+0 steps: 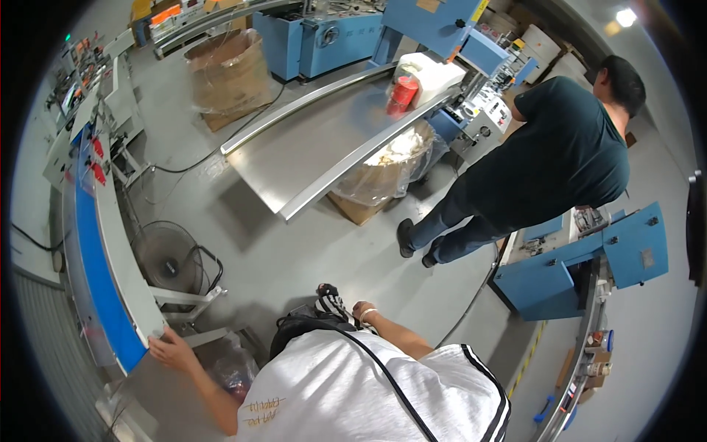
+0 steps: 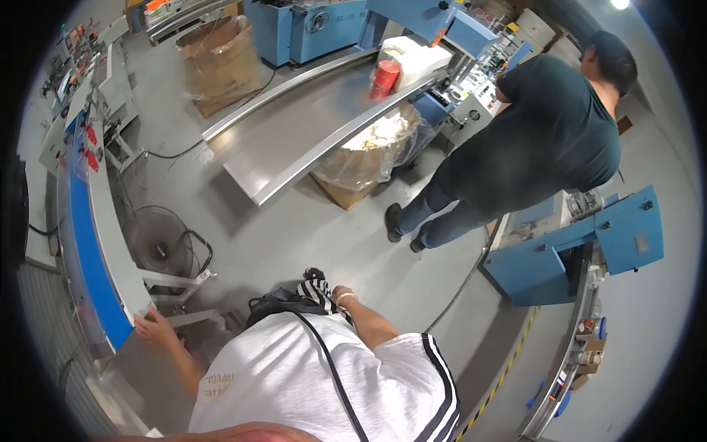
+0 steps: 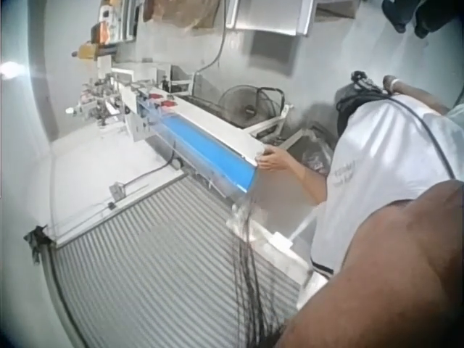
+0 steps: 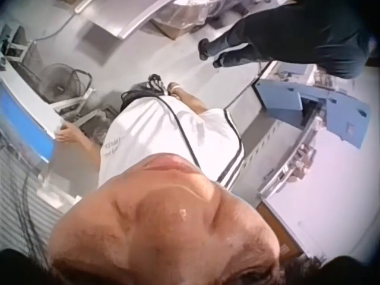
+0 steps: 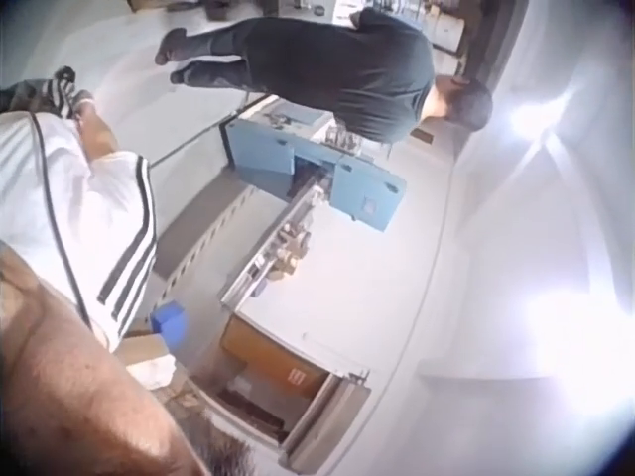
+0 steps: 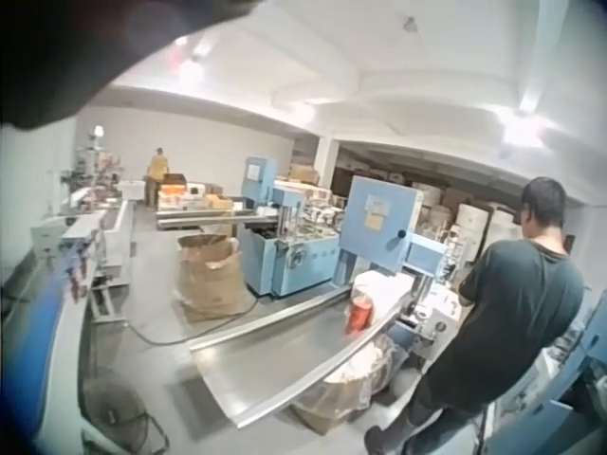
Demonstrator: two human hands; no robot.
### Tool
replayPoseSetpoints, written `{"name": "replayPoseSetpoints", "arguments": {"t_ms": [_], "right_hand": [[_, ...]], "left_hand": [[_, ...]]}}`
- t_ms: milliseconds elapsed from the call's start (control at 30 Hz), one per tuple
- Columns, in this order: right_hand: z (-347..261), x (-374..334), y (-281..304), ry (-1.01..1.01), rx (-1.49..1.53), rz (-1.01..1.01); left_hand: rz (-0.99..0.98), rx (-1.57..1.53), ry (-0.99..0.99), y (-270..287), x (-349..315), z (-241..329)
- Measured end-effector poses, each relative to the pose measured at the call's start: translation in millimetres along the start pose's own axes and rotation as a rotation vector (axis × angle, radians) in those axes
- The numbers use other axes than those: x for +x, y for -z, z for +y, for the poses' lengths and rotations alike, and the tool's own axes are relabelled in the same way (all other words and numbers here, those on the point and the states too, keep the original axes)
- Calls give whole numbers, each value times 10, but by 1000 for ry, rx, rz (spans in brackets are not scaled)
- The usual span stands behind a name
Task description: Packing stacks of paper products from a production line onto a conveyor belt.
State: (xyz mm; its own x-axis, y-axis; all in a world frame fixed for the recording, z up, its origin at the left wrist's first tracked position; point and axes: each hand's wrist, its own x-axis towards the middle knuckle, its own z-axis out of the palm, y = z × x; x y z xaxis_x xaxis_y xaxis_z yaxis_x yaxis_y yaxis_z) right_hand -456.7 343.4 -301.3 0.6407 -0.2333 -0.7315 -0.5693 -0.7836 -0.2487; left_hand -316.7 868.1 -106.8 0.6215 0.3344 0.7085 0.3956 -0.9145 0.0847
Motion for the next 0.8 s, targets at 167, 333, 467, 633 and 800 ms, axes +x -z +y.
{"name": "replayPoseSetpoints", "arguments": {"t_ms": [167,333,467,633,800], "right_hand": [[-18,-125,-421,-93,217,108],[-51,-272,-388,-54,177,89],[-82,-322,-348,-26,170,67],[8,-109,-440,72,77,-14],[794,711,-1268,11,268,95]], "left_hand": [[-51,-36,42,75,24,157],[-73,-19,102,-10,8,156],[-99,-74,132,-35,30,196],[-70,-100,148,240,79,174],[-187,-270,203,276,103,493]]}}
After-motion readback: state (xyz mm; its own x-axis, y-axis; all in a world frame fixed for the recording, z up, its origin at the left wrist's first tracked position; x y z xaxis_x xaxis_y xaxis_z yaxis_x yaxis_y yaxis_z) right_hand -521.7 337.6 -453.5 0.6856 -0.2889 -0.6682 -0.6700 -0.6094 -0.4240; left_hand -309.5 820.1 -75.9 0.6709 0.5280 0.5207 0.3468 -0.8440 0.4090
